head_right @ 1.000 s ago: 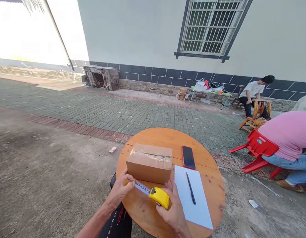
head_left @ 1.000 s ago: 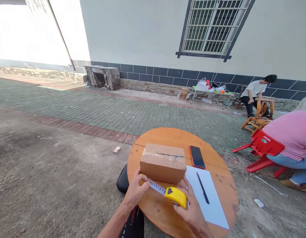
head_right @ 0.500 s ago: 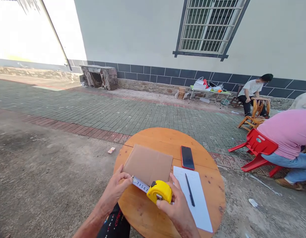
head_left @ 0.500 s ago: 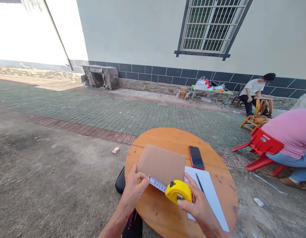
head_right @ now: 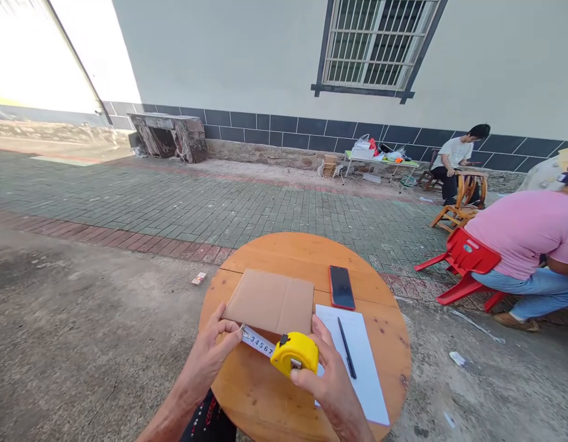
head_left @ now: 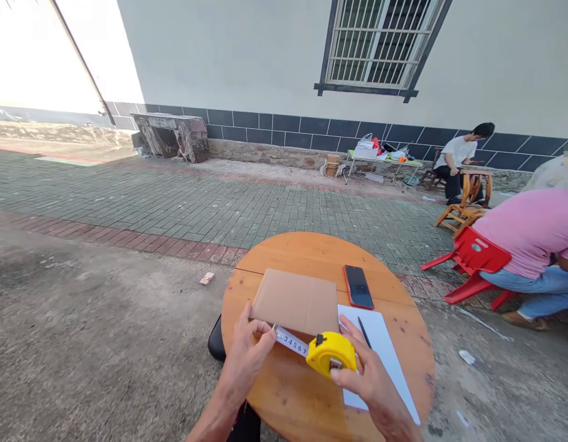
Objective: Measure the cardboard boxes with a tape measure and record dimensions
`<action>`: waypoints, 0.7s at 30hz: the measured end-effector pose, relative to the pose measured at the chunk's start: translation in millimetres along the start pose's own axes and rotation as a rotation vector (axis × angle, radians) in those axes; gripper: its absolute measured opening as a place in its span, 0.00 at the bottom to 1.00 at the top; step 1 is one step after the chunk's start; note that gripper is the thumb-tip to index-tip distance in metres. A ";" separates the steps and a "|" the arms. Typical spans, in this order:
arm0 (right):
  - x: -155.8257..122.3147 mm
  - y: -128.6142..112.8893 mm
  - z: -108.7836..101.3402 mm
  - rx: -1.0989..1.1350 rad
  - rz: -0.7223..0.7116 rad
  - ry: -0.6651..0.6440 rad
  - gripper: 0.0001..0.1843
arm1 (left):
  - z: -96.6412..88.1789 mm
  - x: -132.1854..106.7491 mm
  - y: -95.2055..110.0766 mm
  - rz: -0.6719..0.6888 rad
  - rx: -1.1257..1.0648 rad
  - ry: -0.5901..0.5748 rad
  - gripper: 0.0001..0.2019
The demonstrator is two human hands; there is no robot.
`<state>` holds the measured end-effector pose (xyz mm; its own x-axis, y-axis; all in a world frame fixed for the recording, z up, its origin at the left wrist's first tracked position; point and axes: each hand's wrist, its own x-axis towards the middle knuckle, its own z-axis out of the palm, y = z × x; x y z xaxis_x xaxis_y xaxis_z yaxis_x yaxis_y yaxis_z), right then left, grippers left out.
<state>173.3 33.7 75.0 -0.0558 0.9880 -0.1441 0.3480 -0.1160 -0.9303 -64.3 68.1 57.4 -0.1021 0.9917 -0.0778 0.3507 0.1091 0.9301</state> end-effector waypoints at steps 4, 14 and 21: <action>5.3 -0.3 1.6 0.026 -0.054 -0.025 0.20 | -5.2 -8.6 -3.7 -0.025 0.004 0.011 0.12; -35.8 -8.7 17.6 -0.112 -0.211 0.151 0.25 | -19.4 -29.0 9.2 0.082 0.080 0.090 0.12; -51.4 0.6 80.6 -0.353 -0.533 0.613 0.21 | -38.1 38.9 66.7 0.149 0.097 -0.350 0.07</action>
<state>100.9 -25.4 54.6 0.1837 0.7943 0.5791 0.6928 0.3133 -0.6495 -80.3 111.3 130.0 0.2739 0.9586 -0.0780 0.4256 -0.0481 0.9036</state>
